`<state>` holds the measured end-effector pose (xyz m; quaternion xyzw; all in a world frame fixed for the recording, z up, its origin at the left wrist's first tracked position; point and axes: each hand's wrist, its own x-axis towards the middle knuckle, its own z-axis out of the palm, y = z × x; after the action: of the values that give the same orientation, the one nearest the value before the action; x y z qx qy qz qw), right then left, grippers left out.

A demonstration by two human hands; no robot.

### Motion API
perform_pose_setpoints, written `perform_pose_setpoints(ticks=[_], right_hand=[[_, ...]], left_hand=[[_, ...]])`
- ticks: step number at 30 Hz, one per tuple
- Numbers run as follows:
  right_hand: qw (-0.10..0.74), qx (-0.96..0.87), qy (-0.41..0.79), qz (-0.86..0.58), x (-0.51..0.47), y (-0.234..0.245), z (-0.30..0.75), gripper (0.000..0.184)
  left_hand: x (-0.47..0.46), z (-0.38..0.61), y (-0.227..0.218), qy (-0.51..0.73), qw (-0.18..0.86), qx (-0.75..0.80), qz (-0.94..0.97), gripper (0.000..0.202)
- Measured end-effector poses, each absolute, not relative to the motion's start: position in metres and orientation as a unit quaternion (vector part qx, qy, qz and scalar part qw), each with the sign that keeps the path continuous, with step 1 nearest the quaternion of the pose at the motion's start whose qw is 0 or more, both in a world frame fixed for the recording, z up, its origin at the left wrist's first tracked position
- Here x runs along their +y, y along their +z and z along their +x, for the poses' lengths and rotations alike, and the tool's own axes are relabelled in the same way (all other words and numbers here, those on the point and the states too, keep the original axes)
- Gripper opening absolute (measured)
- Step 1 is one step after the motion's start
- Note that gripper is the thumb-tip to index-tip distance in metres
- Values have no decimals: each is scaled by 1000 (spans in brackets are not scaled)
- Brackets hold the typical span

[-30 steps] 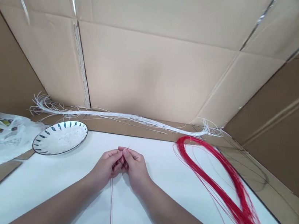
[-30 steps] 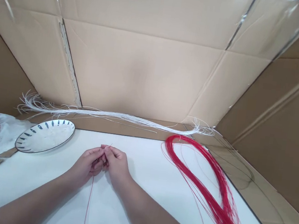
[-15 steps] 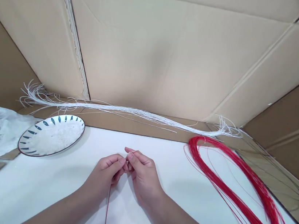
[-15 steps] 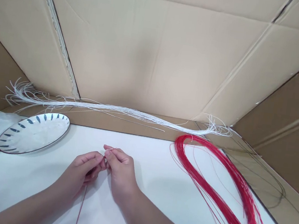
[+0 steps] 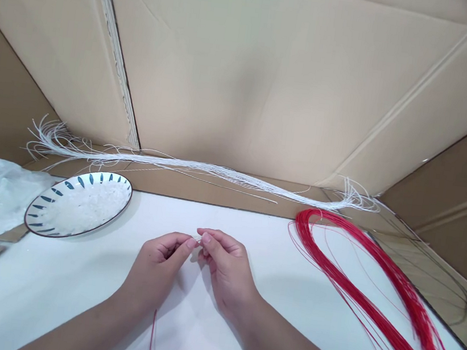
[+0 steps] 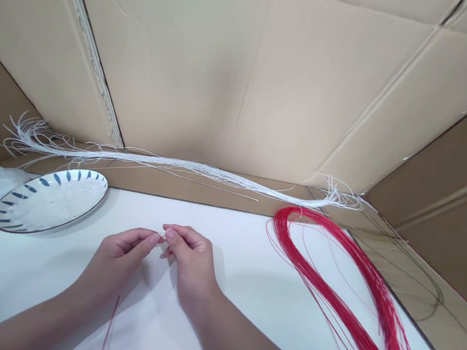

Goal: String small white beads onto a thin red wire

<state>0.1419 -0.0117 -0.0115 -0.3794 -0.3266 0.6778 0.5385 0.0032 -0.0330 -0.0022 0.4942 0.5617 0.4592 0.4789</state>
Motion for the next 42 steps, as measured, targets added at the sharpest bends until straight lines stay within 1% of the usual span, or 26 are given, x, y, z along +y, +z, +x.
perform_pose_setpoints(ticks=[5,9,13,19,27,30,34,37,40,42], right_hand=[[542,-310,675,-392,-12,-13,142,41],[531,-315,679,-397,-11,-14,142,39],[518,-329,681,-399,-11,-14,143,38],[515,-336,675,-407,-12,-14,144,35],[519,-369,657,-404,-13,-16,144,23],[517,-380,649,-409,-14,-17,144,22],[515,-377,655,-404,-13,-17,144,24],[512,-358,674,-396,-11,-18,144,29],[529,-314,696,-371,-9,-19,145,38],[547,-289,699,-358,-9,-18,145,38]], left_hand=[[-33,1,-1,454,473,576,487,30],[-34,2,0,440,474,594,479,34],[-33,3,2,436,475,592,483,33],[-35,6,5,451,471,571,499,27],[-34,3,-1,443,471,576,500,26],[-34,1,-2,428,473,581,506,26],[-36,2,-3,422,474,588,501,26],[-36,3,-3,440,472,578,500,24],[-35,3,-3,455,471,572,494,22],[-35,2,-4,455,468,578,489,21]])
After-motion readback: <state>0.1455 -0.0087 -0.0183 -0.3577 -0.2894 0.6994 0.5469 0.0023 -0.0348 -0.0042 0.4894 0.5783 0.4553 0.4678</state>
